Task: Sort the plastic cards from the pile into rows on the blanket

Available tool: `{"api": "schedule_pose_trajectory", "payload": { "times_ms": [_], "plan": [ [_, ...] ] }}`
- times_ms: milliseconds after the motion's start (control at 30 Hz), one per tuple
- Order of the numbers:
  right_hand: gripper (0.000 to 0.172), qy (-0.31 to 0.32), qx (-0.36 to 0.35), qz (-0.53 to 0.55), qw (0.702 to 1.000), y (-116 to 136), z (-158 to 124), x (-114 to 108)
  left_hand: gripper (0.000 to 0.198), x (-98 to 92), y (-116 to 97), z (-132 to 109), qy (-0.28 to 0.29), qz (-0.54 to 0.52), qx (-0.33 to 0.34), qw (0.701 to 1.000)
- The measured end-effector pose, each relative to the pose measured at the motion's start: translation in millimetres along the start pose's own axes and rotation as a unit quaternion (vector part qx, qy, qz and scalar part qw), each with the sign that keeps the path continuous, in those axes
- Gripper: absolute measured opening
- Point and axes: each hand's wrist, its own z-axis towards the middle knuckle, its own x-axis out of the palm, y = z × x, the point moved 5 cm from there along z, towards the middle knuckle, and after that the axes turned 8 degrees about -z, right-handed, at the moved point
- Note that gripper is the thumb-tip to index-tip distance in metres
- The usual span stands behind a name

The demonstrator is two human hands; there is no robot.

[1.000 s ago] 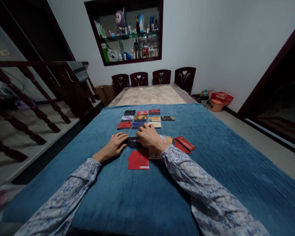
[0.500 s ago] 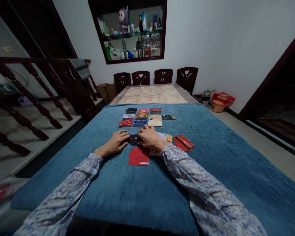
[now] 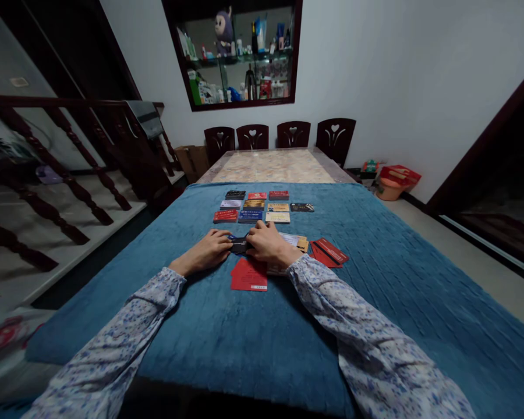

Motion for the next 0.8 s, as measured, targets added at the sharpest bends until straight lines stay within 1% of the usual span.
{"api": "schedule_pose_trajectory", "payload": {
  "times_ms": [100, 200, 333, 433, 600, 700, 800],
  "plan": [
    [0.032, 0.001, -0.001, 0.002, 1.0, 0, -1, -1, 0.021, -2.3, -3, 1, -0.002, 0.019, 0.022, 1.0],
    [0.033, -0.002, -0.002, 0.004, 1.0, -1, -1, -2, 0.023, -6.2, -5, 1, -0.019, 0.017, 0.037, 0.999],
    [0.029, -0.018, 0.008, 0.003, 1.0, -2, 0, 0, 0.025, -10.7, -5, 1, -0.043, 0.0, 0.037, 0.998],
    [0.026, -0.041, 0.016, 0.003, 0.999, -2, 3, 3, 0.024, -13.1, -4, 2, -0.067, -0.016, 0.032, 0.997],
    [0.029, -0.097, 0.033, 0.005, 0.995, -4, 5, 6, 0.016, -13.4, 4, 1, -0.101, -0.045, -0.005, 0.994],
    [0.029, -0.126, 0.044, 0.012, 0.991, -5, 5, 8, 0.012, -12.7, 12, -2, -0.123, -0.078, -0.042, 0.988],
    [0.03, -0.146, 0.051, 0.025, 0.988, -5, 5, 9, 0.013, -12.4, 19, -6, -0.151, -0.11, -0.088, 0.978]
  ]
}}
